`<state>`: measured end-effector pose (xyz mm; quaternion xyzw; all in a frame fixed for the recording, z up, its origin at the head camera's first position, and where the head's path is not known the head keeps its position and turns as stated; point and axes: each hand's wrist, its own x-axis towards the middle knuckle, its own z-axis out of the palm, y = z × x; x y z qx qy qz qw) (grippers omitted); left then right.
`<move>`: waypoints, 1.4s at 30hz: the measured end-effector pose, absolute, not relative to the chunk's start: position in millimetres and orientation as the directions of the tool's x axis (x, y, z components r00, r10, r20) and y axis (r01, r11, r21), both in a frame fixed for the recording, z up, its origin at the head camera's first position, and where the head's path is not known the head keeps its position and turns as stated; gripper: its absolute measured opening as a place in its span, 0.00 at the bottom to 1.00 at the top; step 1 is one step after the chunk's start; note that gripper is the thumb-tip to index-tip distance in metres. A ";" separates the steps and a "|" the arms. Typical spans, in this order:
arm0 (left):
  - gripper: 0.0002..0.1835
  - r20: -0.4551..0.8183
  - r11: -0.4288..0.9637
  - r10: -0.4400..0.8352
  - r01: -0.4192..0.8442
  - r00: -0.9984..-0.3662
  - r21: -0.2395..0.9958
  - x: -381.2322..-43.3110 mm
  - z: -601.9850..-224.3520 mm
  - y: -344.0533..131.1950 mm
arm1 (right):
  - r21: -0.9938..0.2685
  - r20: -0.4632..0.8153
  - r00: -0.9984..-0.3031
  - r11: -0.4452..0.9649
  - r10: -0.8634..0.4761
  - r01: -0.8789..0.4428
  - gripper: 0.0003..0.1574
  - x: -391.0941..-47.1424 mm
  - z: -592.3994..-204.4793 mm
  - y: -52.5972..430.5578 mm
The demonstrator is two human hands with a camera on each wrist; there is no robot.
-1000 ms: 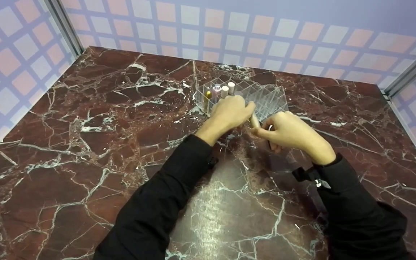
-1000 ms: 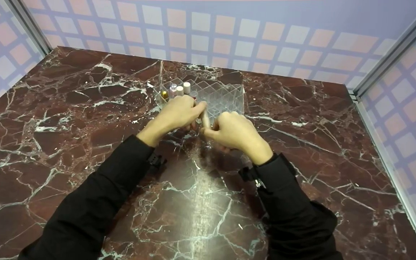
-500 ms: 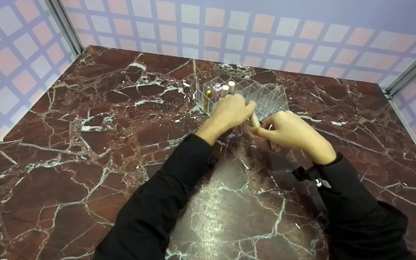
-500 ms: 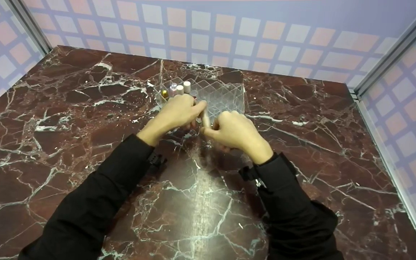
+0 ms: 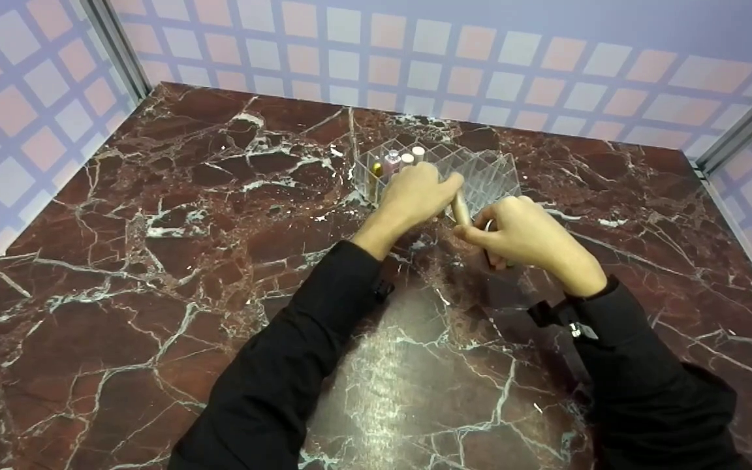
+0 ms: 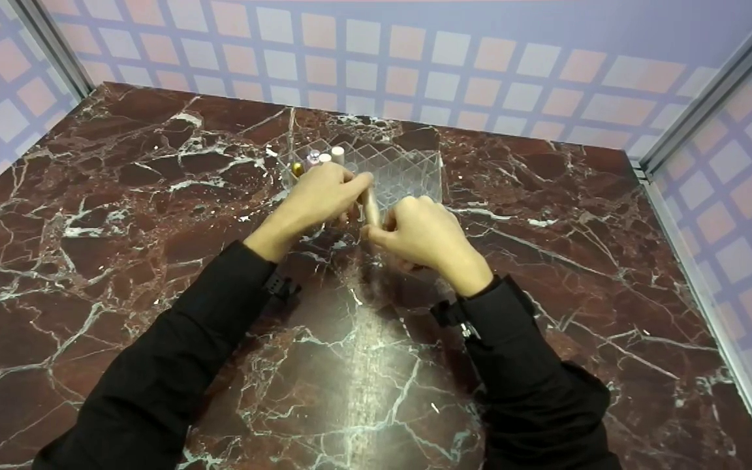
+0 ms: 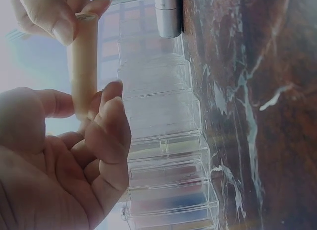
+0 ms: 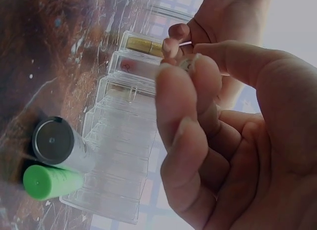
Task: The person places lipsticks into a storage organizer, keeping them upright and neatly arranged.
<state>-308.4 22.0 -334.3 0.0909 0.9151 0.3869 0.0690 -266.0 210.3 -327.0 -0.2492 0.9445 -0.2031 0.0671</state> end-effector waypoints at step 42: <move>0.15 0.046 0.257 0.155 0.085 -0.987 0.963 -309.3 -327.4 13.5 | -0.431 0.109 -0.895 0.791 -0.432 -0.434 0.24 -274.1 -327.7 211.8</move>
